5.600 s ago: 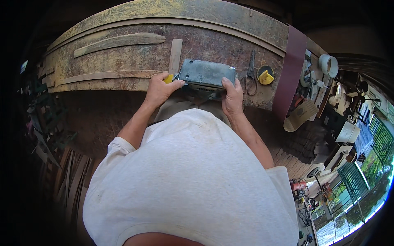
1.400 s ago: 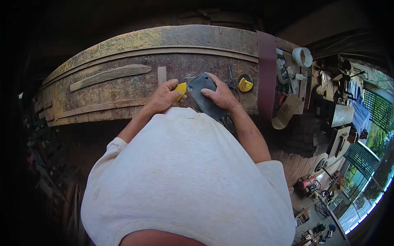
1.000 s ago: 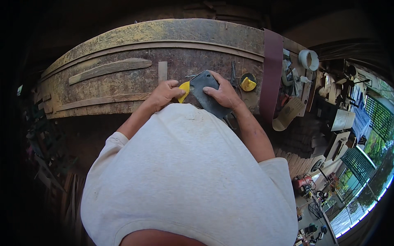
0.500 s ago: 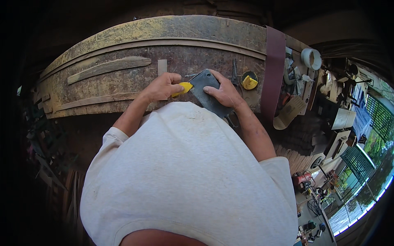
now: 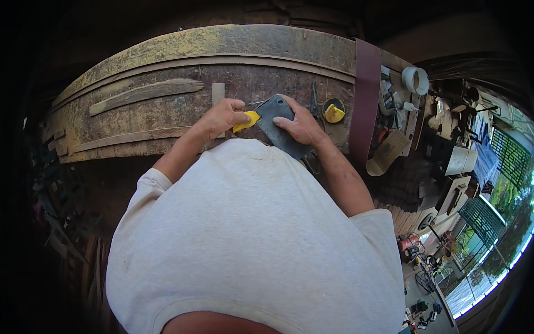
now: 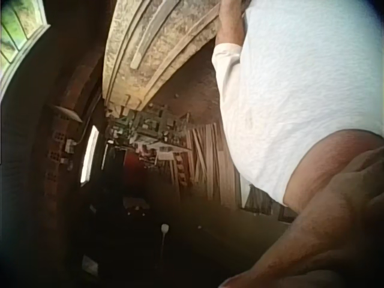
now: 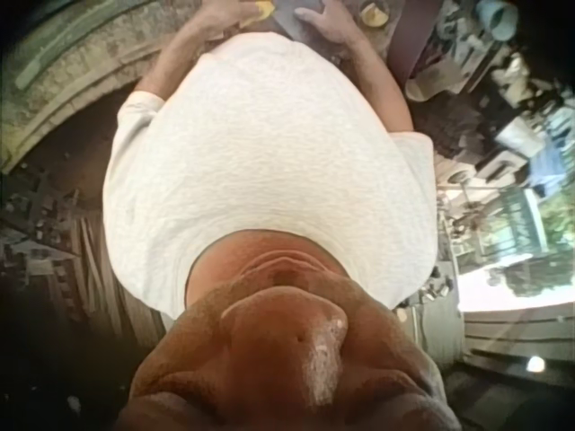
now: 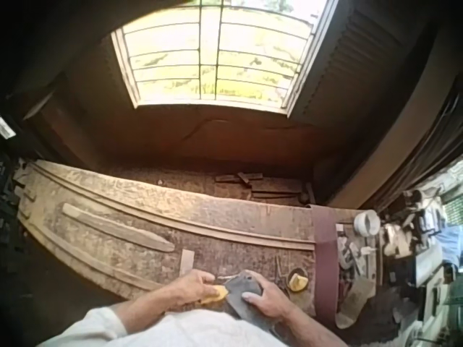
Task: The recorder is repairing a power sander by gluing a yellow component back onto its base.
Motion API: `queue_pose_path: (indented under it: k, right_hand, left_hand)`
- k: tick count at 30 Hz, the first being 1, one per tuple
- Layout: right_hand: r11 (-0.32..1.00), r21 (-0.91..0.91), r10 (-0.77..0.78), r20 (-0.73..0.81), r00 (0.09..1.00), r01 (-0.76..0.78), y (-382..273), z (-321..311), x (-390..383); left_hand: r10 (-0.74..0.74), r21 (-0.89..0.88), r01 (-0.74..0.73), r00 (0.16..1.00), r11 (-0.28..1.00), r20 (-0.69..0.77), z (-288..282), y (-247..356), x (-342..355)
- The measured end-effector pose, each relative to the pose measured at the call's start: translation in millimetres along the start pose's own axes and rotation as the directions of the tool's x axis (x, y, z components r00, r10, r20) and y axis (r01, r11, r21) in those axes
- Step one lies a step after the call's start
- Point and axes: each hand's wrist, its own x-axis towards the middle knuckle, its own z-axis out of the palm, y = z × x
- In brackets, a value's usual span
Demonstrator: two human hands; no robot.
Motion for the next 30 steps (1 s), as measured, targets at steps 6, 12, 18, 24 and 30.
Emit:
queue_pose_path:
  k: [6, 12, 18, 24, 30]
  right_hand:
    - [1.000, -0.018, -0.004, -0.033, 0.999, 0.003, 3.6, 3.3, -3.3]
    - [1.000, -0.021, -0.015, -0.049, 0.999, 0.014, 6.7, 8.0, -5.6]
    - [0.951, -0.240, -0.255, -0.251, 0.934, 0.195, -7.1, 19.9, -17.4]
    - [0.948, -0.313, -0.176, -0.356, 0.918, 0.061, -21.6, 39.1, -14.2]
    - [0.957, -0.271, 0.015, -0.324, 0.946, -0.108, -42.2, 34.1, -3.3]
  left_hand:
    - [-0.080, -0.253, 0.079, 0.997, 0.964, 0.005, 8.1, -1.4, -4.1]
    - [0.018, -0.128, -0.030, 0.995, 0.991, -0.100, 10.5, -5.3, -13.1]
    - [0.204, 0.233, -0.151, 0.953, 0.961, -0.222, 18.5, 3.0, -21.3]
    - [0.197, 0.248, -0.137, 0.952, 0.959, -0.234, 28.4, -1.5, -24.0]
    - [0.042, 0.166, -0.015, 0.986, 0.986, -0.164, 14.4, 8.7, -37.2]
